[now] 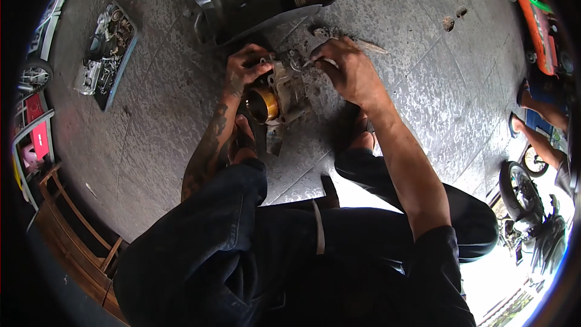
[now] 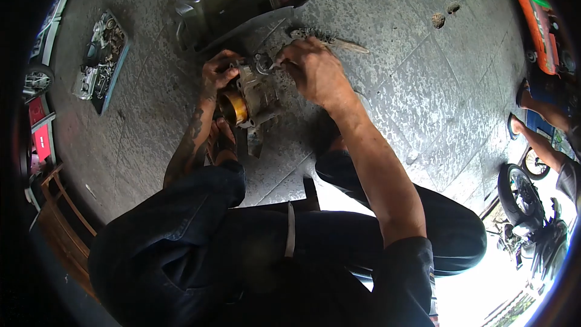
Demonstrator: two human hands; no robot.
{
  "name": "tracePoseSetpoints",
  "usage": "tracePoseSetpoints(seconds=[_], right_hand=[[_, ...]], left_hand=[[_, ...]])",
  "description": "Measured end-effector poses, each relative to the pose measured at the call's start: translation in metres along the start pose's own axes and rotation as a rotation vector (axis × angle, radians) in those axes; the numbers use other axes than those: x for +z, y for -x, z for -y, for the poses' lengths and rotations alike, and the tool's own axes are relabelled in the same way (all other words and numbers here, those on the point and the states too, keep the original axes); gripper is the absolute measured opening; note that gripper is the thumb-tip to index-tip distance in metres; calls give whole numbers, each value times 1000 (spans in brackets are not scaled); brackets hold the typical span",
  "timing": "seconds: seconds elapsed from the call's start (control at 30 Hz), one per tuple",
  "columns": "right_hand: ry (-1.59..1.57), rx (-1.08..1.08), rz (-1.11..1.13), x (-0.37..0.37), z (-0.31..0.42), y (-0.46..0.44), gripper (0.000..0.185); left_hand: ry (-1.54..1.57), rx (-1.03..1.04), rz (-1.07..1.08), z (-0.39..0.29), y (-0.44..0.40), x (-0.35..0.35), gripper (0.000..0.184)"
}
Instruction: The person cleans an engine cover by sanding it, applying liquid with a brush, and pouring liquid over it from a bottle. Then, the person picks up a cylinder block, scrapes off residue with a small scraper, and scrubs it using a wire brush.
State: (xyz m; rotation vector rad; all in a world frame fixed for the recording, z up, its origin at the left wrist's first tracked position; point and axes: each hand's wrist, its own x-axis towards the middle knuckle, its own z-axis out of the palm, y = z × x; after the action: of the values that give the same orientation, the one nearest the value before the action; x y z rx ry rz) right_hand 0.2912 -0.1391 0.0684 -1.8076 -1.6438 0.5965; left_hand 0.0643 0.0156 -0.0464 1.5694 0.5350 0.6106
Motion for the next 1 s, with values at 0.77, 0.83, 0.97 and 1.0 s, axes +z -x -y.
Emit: tracePoseSetpoints(seconds=[0.77, 0.83, 0.97, 1.0], right_hand=[[216, 435, -403, 67, -45, 48, 34], [379, 582, -369, 48, -55, 31, 45], [553, 409, -387, 39, -100, 22, 47], [597, 454, -231, 41, -110, 25, 47]], left_hand=[[-215, -149, -404, -43, 36, 13, 27], [-172, -126, -482, -24, 48, 10, 27], [-81, -195, -561, -29, 42, 23, 29], [-65, -211, -550, -36, 37, 28, 30]])
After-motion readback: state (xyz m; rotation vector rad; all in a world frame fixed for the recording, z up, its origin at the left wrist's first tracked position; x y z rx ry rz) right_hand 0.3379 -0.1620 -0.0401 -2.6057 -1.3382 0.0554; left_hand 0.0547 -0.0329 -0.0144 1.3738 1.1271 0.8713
